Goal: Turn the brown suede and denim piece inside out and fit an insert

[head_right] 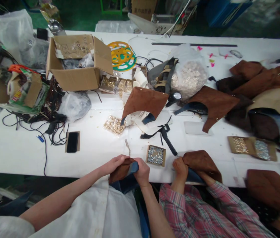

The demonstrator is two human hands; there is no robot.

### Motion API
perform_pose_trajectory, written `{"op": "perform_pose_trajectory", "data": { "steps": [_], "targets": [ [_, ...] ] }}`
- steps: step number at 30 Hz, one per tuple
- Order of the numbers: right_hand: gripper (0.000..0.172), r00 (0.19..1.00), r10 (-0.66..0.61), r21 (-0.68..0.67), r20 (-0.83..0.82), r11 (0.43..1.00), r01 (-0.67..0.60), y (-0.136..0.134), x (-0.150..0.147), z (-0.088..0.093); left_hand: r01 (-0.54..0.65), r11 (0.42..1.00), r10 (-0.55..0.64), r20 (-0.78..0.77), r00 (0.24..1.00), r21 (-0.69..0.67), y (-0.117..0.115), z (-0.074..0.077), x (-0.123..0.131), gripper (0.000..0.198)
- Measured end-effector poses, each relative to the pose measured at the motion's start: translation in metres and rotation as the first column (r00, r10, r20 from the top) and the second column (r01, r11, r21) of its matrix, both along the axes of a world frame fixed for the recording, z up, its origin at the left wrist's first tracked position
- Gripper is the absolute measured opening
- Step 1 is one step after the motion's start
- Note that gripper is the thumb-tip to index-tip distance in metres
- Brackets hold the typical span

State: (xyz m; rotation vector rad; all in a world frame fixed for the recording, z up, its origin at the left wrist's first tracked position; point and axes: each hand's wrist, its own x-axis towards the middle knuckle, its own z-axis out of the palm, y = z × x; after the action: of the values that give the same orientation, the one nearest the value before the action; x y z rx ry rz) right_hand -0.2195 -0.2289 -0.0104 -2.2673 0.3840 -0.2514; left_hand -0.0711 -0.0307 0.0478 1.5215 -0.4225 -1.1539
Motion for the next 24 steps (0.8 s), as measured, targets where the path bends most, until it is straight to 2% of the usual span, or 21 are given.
{"op": "perform_pose_trajectory", "data": {
  "steps": [2, 3, 7, 11, 16, 19, 21, 24],
  "targets": [
    [0.017, 0.997, 0.003, 0.007, 0.073, 1.0, -0.003, 0.001, -0.006, 0.011, -0.008, 1.0, 0.009, -0.088, 0.996, 0.009, 0.002, 0.0, 0.0, 0.068],
    [0.018, 0.994, 0.006, 0.005, 0.112, 1.0, -0.006, 0.0, -0.007, 0.017, 0.017, 1.0, -0.018, -0.067, 0.998, -0.009, 0.003, 0.001, 0.0, 0.064],
    [0.023, 0.969, 0.011, -0.023, 0.247, 1.0, -0.005, -0.002, -0.006, 0.048, 0.175, 0.983, -0.155, 0.248, 0.956, -0.06, 0.003, 0.018, 0.005, 0.049],
    [0.025, 0.946, 0.027, -0.036, 0.322, 0.999, -0.016, -0.003, -0.003, 0.08, 0.234, 0.97, -0.185, 0.433, 0.882, -0.064, -0.004, 0.052, 0.014, 0.045],
    [0.03, 0.911, 0.063, -0.087, 0.408, 0.996, -0.03, 0.005, 0.003, 0.116, 0.258, 0.964, -0.199, 0.46, 0.866, -0.069, -0.009, 0.101, 0.032, 0.034],
    [0.031, 0.885, 0.029, -0.087, 0.464, 0.996, 0.013, 0.006, 0.011, 0.139, 0.33, 0.943, -0.278, 0.422, 0.863, -0.052, -0.012, 0.131, 0.045, 0.046],
    [0.031, 0.876, 0.002, -0.06, 0.483, 0.998, 0.03, 0.007, 0.016, 0.154, 0.393, 0.918, -0.329, 0.472, 0.818, -0.041, -0.015, 0.148, 0.053, 0.06],
    [0.03, 0.864, -0.015, -0.02, 0.503, 0.999, 0.029, 0.011, 0.021, 0.171, 0.45, 0.892, -0.343, 0.578, 0.74, -0.047, -0.014, 0.161, 0.059, 0.06]
  ]
}}
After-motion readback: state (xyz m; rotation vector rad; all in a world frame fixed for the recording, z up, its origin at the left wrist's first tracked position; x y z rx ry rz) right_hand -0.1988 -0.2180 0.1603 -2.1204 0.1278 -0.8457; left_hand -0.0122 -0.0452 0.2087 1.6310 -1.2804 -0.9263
